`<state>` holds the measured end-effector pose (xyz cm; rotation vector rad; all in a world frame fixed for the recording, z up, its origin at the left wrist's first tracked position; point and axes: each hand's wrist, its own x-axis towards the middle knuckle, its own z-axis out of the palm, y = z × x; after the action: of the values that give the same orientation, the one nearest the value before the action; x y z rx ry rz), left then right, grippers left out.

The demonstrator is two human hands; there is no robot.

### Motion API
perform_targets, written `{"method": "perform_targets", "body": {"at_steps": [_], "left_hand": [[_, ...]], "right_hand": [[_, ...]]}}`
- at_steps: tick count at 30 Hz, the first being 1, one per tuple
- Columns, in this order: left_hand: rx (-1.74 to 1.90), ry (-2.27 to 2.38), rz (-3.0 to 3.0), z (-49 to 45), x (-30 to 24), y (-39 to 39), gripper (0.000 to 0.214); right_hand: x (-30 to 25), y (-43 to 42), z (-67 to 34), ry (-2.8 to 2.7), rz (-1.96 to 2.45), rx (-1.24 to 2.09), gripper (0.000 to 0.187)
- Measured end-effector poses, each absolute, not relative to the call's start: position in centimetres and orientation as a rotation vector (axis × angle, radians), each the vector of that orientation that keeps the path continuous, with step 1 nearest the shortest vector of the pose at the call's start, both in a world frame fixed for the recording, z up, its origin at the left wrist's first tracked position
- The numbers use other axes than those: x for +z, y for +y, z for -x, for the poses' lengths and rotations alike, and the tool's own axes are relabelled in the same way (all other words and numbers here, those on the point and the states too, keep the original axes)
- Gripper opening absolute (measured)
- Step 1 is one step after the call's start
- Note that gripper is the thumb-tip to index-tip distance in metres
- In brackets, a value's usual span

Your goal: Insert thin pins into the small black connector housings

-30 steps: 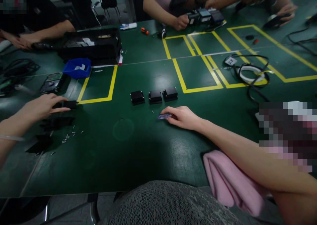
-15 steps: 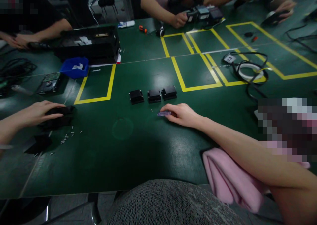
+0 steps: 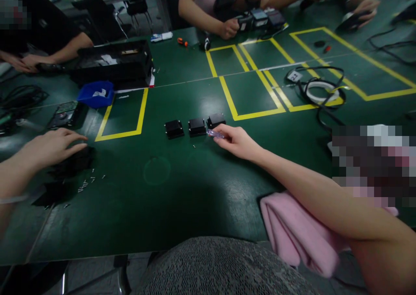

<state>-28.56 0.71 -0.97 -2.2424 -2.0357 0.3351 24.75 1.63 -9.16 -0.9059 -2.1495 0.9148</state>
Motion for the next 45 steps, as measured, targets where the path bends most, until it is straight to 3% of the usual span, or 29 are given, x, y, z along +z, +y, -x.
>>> {"method": "perform_targets", "body": {"at_steps": [2, 7, 12, 16, 24, 30, 37, 45], "left_hand": [[0.247, -1.949, 2.356, 22.9, -1.6, -0.2, 0.054], [-0.362, -1.397, 2.882, 6.8, -5.8, -1.9, 0.035], [-0.308, -1.401, 2.934, 1.3, -8.7, -0.7, 0.025], [-0.246, -1.449, 2.947, 1.6, -9.1, 0.0, 0.017], [-0.081, -1.705, 2.809, 4.3, -7.7, -1.3, 0.019], [0.452, -2.132, 2.237, 11.7, -5.5, -4.8, 0.036], [0.543, -2.209, 1.905, 17.4, -5.3, -9.2, 0.060], [0.469, -2.127, 1.723, 19.3, -6.3, -11.8, 0.067]], "right_hand": [[-9.2, 1.7, -24.6, -2.125, 0.897, 0.937, 0.012], [-9.0, 1.6, -24.6, -2.022, 0.893, 0.998, 0.015], [-9.1, 1.9, -24.6, -1.791, 0.867, 1.169, 0.037], [-9.2, 2.0, -24.0, -1.693, 0.833, 1.240, 0.049], [-9.5, 1.8, -24.0, -1.572, 0.810, 1.405, 0.047], [-9.4, 1.9, -23.9, -1.558, 0.827, 1.400, 0.041], [-9.3, 1.9, -24.0, -1.566, 0.866, 1.375, 0.037], [-9.4, 1.9, -24.1, -1.605, 0.880, 1.382, 0.036]]}}
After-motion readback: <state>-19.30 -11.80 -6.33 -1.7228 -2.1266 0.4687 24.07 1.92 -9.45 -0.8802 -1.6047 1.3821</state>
